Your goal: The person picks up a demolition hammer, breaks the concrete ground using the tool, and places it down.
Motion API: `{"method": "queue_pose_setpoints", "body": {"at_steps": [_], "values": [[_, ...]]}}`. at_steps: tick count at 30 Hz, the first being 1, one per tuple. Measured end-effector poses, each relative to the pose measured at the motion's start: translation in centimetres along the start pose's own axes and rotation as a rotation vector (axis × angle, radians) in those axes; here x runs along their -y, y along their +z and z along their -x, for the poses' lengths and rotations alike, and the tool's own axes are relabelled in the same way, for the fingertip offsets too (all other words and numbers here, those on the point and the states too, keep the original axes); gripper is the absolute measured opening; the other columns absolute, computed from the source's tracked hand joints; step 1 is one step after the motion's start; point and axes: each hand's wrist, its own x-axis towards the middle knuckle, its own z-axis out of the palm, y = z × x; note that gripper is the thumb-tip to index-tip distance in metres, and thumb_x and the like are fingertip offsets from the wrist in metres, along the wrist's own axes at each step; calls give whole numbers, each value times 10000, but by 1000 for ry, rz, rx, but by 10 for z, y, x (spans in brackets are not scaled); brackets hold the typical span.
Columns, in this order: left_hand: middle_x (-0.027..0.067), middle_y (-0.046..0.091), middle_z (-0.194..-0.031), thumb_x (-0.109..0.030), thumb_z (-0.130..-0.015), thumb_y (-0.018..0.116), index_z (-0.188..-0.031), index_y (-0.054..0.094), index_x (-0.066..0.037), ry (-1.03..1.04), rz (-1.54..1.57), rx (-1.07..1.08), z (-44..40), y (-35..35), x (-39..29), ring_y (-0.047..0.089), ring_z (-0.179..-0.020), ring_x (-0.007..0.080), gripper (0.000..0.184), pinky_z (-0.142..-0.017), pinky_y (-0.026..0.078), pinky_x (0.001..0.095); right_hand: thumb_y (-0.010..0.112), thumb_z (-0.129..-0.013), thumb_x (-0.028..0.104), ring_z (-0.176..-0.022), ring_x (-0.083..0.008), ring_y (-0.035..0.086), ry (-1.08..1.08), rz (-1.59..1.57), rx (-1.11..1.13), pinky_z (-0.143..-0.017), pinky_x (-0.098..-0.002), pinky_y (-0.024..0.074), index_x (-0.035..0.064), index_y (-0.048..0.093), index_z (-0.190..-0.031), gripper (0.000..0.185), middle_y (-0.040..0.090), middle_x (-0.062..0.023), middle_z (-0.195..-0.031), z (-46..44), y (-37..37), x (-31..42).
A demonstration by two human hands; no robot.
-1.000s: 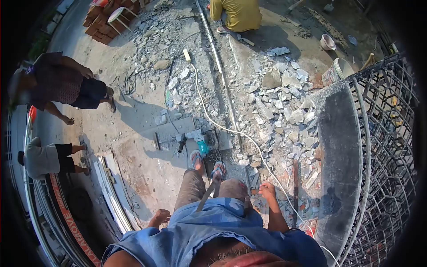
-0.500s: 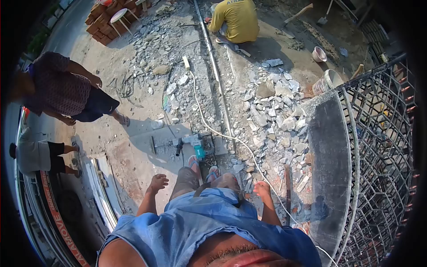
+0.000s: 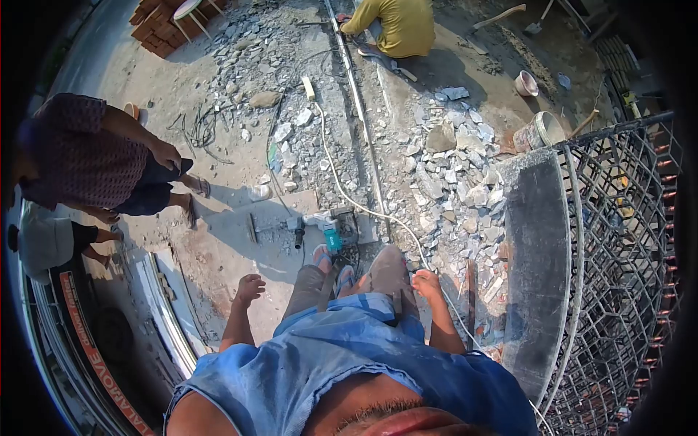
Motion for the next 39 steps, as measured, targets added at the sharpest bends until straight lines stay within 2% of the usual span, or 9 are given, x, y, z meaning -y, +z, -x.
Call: {"method": "queue_pose_setpoints", "body": {"at_steps": [14, 19, 21, 25, 28, 31, 33, 36, 39], "values": [[66, 698, -1022, -221, -900, 609, -1254, 559, -85, -37, -125, 45, -22, 33, -45, 664, -826, 187, 382, -720, 506, 361, 627, -908, 167, -649, -141, 671, -40, 13, -38, -530, -310, 443, 71, 617, -1180, 289, 694, -29, -858, -23, -22, 19], [68, 700, -1035, -218, -901, 604, -1260, 563, -82, 16, -1, -43, -26, 37, -61, 667, -846, 189, 386, -720, 511, 361, 621, -864, 165, -613, -125, 647, -43, 309, 27, -450, -302, 433, 81, 708, -969, 161, 694, -41, -772, -53, -17, 55], [92, 694, -1021, -188, -881, 579, -1268, 565, -34, 14, 90, -140, -25, 46, -70, 662, -807, 177, 417, -626, 503, 318, 633, -857, 167, -613, -121, 648, -56, 434, 49, -450, -298, 431, 84, 711, -940, 141, 696, -38, -769, -98, -25, 92], [91, 698, -1008, -203, -872, 588, -1261, 575, -37, -111, -15, -80, -10, 68, -88, 667, -800, 189, 424, -640, 511, 350, 682, -855, 211, -742, -149, 687, -169, 402, 214, -589, -301, 478, 59, 690, -1067, 261, 721, -74, -863, -155, -24, 162], [93, 705, -995, -194, -856, 603, -1249, 592, -46, -187, -129, -38, -30, 85, -111, 668, -782, 191, 420, -642, 515, 352, 686, -866, 207, -763, -156, 690, -229, -66, 54, -640, -291, 476, 51, 630, -1191, 365, 720, -91, -931, -150, -37, 221], [97, 713, -970, -193, -836, 617, -1223, 613, -28, -67, -189, -47, -81, 119, -169, 667, -760, 186, 420, -623, 519, 343, 687, -877, 202, -760, -156, 691, -384, 111, 101, -624, -293, 470, 44, 578, -1252, 422, 710, -95, -972, -176, -80, 240], [139, 703, -990, -210, -823, 640, -1201, 597, 53, 250, -238, -11, -106, 155, -241, 667, -761, 192, 463, -662, 539, 334, 680, -885, 200, -734, -161, 686, -321, 47, 40, -608, -288, 471, 39, 586, -1239, 400, 704, -89, -949, -191, -119, 225], [155, 672, -1097, -180, -917, 584, -1266, 542, 53, 706, -183, 113, -58, 242, -408, 637, -1009, 200, 421, -878, 508, 318, 678, -882, 188, -654, -168, 669, -197, 50, -58, -534, -295, 460, 53, 640, -1146, 299, 692, -71, -862, -209, -175, 168], [161, 632, -1195, -279, -965, 606, -1288, 529, 15, 1060, -17, 310, 57, 314, -542, 614, -1090, 219, 444, -939, 495, 377, 678, -872, 143, -598, -174, 647, 3, 181, -95, -496, -318, 472, 36, 670, -1027, 189, 679, -69, -799, -199, -205, 163]]}}
